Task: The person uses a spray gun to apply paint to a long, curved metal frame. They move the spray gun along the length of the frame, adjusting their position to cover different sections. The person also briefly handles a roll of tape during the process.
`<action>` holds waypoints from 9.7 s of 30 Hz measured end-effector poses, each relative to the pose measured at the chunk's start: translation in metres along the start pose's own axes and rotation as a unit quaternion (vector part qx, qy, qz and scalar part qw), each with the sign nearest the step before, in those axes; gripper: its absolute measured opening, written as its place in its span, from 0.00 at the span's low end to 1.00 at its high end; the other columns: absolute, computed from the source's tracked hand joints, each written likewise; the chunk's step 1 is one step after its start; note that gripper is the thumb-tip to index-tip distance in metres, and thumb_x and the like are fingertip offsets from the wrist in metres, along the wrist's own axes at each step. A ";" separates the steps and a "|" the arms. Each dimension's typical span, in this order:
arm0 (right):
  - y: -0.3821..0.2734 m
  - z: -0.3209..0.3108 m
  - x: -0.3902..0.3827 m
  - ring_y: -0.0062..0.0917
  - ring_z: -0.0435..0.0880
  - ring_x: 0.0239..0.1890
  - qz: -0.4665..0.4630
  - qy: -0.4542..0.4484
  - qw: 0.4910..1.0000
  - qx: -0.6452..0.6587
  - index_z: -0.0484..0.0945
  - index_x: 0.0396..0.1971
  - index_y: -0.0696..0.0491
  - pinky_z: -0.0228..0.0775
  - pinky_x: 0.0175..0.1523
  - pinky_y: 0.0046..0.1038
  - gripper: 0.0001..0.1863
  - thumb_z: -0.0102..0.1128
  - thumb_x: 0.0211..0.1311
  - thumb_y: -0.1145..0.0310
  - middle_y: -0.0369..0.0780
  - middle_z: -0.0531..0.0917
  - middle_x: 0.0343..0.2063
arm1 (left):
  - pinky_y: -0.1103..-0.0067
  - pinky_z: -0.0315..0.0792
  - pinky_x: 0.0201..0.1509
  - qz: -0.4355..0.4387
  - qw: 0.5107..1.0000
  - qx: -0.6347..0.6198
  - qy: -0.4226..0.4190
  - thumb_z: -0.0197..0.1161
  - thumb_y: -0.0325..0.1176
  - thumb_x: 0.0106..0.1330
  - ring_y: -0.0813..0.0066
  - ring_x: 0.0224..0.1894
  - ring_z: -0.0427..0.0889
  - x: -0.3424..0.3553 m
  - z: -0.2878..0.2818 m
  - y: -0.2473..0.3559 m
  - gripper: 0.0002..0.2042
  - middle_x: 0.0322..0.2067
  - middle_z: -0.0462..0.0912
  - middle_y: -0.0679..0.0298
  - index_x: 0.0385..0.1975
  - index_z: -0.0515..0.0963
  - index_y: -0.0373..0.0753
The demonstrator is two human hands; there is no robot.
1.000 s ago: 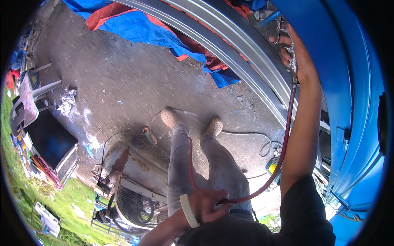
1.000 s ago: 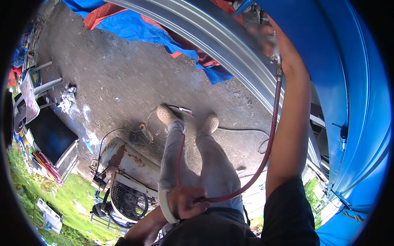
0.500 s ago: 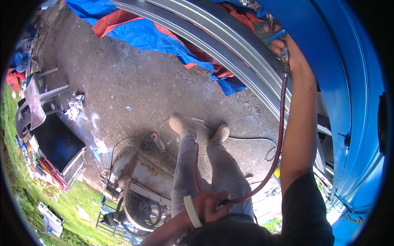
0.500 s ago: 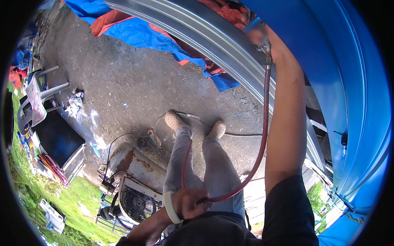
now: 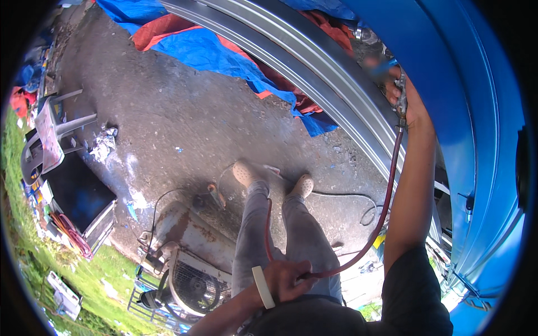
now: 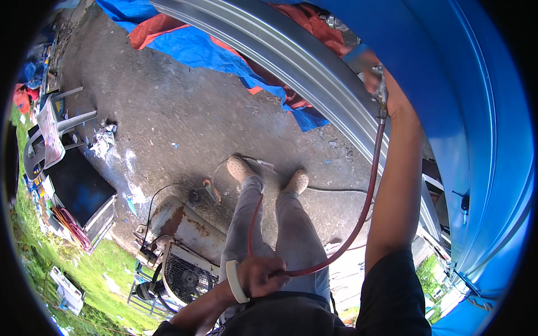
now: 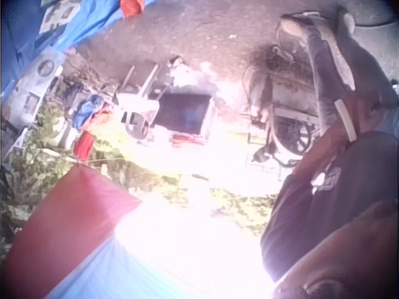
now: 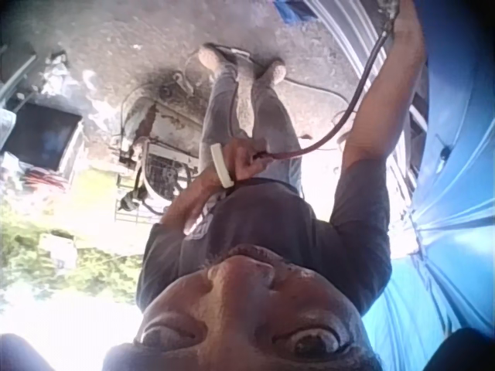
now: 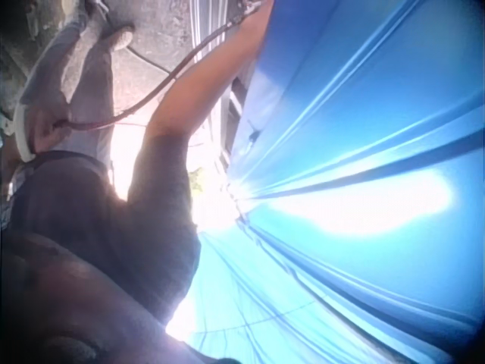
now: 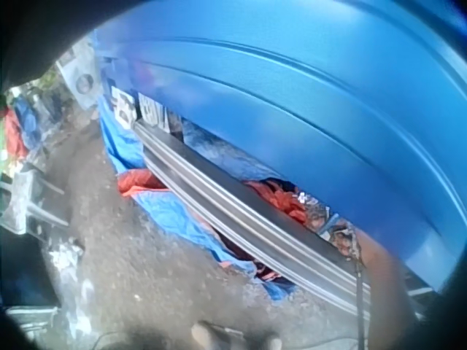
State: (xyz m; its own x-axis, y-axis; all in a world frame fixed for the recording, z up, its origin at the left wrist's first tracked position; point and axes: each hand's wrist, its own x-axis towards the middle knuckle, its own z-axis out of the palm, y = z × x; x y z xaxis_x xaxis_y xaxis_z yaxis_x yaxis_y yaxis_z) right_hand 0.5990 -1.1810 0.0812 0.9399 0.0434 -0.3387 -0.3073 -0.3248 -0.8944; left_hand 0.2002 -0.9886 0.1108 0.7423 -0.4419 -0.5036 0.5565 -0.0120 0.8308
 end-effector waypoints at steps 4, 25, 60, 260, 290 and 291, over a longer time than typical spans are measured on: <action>0.005 -0.018 -0.024 0.16 0.68 0.15 0.002 -0.026 0.999 0.036 0.79 0.52 0.61 0.65 0.22 0.20 0.22 0.50 0.84 0.55 0.52 0.90 0.45 | 0.61 0.80 0.35 0.011 0.997 0.066 -0.024 0.70 0.45 0.69 0.48 0.33 0.89 -0.003 0.000 -0.004 0.15 0.28 0.87 0.51 0.34 0.81 0.37; 0.043 -0.008 -0.110 0.18 0.73 0.24 0.045 0.217 0.937 0.270 0.74 0.61 0.48 0.69 0.29 0.23 0.23 0.53 0.82 0.45 0.44 0.90 0.46 | 0.64 0.79 0.35 -0.147 0.967 0.205 -0.023 0.71 0.48 0.67 0.51 0.29 0.87 -0.047 -0.021 -0.042 0.16 0.23 0.84 0.55 0.29 0.83 0.40; 0.081 0.012 -0.319 0.22 0.83 0.23 0.109 0.253 0.951 0.142 0.71 0.66 0.54 0.77 0.28 0.25 0.24 0.54 0.81 0.54 0.45 0.87 0.55 | 0.58 0.80 0.37 -0.160 0.902 0.400 0.005 0.63 0.43 0.70 0.47 0.31 0.88 -0.115 -0.075 -0.135 0.12 0.24 0.85 0.50 0.31 0.81 0.40; 0.566 -1.184 -0.547 0.16 0.71 0.19 -0.083 -0.040 0.982 0.166 0.77 0.42 0.55 0.65 0.19 0.22 0.12 0.50 0.83 0.63 0.40 0.86 0.31 | 0.62 0.80 0.41 0.032 0.904 0.424 0.047 0.69 0.30 0.70 0.51 0.37 0.88 0.239 1.218 -0.385 0.07 0.33 0.87 0.54 0.44 0.83 0.38; 0.637 -1.167 -0.473 0.26 0.73 0.13 0.167 0.047 0.977 0.123 0.77 0.36 0.52 0.62 0.15 0.30 0.26 0.59 0.76 0.40 0.43 0.81 0.20 | 0.60 0.78 0.38 -0.064 0.893 0.446 0.023 0.67 0.39 0.74 0.46 0.36 0.88 0.248 1.223 -0.380 0.10 0.30 0.87 0.50 0.43 0.84 0.40; 0.638 -1.166 -0.474 0.26 0.73 0.12 0.172 0.057 0.974 0.135 0.78 0.36 0.52 0.62 0.15 0.30 0.27 0.59 0.76 0.38 0.43 0.81 0.20 | 0.60 0.78 0.38 -0.066 0.893 0.444 0.021 0.67 0.39 0.74 0.46 0.36 0.88 0.248 1.223 -0.379 0.10 0.30 0.87 0.50 0.43 0.84 0.40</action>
State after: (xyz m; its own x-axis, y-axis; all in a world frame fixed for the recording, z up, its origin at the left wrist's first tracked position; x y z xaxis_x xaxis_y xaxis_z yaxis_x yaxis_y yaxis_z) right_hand 0.1313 -2.5105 0.0118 0.7799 -0.1337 -0.6115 -0.6209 -0.0414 -0.7828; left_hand -0.2831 -2.1911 -0.0392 0.7159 -0.3503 -0.6040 0.1384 -0.7767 0.6145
